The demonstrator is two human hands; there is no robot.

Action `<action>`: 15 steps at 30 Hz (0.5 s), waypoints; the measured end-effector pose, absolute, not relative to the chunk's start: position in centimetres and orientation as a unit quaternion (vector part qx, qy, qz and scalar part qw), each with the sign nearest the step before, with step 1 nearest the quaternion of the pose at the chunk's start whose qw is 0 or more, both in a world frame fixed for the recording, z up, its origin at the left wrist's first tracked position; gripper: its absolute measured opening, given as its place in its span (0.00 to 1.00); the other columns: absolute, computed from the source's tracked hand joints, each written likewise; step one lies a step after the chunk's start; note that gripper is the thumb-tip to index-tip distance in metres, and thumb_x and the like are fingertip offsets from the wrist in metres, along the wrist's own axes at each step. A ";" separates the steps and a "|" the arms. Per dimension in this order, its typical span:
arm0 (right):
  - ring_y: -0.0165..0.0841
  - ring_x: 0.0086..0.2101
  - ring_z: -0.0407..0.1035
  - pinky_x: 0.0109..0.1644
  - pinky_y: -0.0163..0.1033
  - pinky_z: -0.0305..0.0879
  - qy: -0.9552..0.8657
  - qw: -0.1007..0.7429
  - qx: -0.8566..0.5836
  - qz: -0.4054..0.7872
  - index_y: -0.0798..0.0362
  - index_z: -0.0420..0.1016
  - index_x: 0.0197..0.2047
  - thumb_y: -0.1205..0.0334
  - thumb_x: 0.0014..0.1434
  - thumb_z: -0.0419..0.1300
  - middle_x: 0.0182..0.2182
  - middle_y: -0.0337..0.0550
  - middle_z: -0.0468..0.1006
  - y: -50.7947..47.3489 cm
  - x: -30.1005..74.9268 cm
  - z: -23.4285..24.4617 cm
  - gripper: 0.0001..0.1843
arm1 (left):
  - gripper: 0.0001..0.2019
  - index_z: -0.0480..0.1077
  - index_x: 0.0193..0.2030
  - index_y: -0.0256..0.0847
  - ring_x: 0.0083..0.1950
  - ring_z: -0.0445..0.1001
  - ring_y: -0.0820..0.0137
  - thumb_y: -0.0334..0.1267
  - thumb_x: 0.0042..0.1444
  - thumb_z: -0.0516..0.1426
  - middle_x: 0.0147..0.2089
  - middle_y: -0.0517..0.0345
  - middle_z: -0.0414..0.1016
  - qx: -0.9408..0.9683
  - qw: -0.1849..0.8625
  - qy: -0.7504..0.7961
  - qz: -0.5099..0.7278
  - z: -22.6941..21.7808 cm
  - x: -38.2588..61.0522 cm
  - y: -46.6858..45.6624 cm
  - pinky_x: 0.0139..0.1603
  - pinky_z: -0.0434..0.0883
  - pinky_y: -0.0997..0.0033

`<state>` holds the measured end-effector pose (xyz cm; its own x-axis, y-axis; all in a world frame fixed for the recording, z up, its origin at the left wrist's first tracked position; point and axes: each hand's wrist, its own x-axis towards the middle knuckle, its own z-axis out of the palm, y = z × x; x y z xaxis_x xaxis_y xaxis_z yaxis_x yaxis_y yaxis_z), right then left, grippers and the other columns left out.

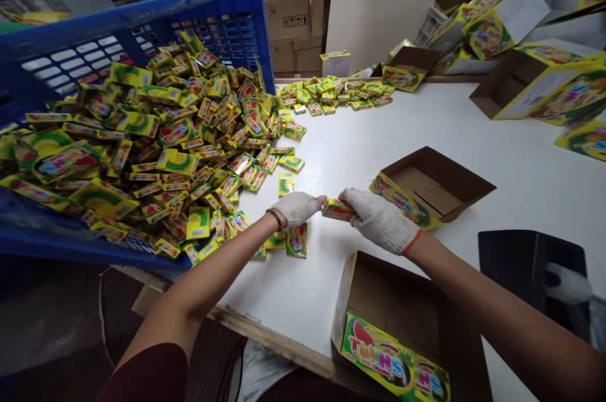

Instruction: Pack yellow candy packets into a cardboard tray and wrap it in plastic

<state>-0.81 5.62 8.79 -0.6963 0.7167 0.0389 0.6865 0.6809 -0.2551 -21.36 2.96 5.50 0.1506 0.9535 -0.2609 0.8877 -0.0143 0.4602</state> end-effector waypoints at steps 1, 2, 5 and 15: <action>0.43 0.44 0.74 0.49 0.46 0.69 -0.896 0.091 -0.410 0.141 0.54 0.70 0.52 0.73 0.54 0.53 0.45 0.51 0.78 5.7 -0.7 8.8 0.21 | 0.37 0.76 0.43 0.33 0.46 0.78 0.51 0.65 0.63 0.40 0.41 0.38 0.79 0.695 0.243 0.675 0.042 5.1 -21.4 1.8 0.46 0.70 0.58; 0.45 0.46 0.74 0.52 0.49 0.69 -0.873 0.117 -0.438 0.180 0.53 0.68 0.55 0.71 0.55 0.54 0.46 0.51 0.78 5.8 -0.6 8.8 0.23 | 0.37 0.75 0.47 0.30 0.47 0.77 0.46 0.67 0.59 0.47 0.42 0.34 0.79 0.681 0.218 0.699 0.021 4.6 -21.2 0.6 0.46 0.70 0.54; 0.48 0.47 0.75 0.54 0.55 0.71 -0.753 0.212 -0.527 0.332 0.51 0.66 0.57 0.59 0.58 0.58 0.46 0.50 0.79 6.0 -0.4 9.1 0.24 | 0.45 0.65 0.63 0.28 0.49 0.76 0.42 0.58 0.45 0.66 0.45 0.32 0.78 0.664 0.167 0.728 -0.018 2.9 -20.0 -2.7 0.48 0.70 0.50; 0.47 0.56 0.73 0.58 0.57 0.74 -0.388 0.287 -0.403 0.778 0.49 0.65 0.61 0.59 0.59 0.63 0.57 0.51 0.76 4.5 -1.4 9.3 0.27 | 0.34 0.64 0.64 0.33 0.53 0.72 0.48 0.54 0.57 0.58 0.53 0.38 0.73 0.603 0.101 0.784 0.109 0.6 -18.3 -3.6 0.52 0.68 0.51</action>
<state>-1.35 4.46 9.25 -0.5104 0.7590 -0.4042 -0.1334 -0.5342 -0.8348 -18.30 -3.62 0.64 -0.2525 0.9672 -0.0268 0.9233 0.2492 0.2922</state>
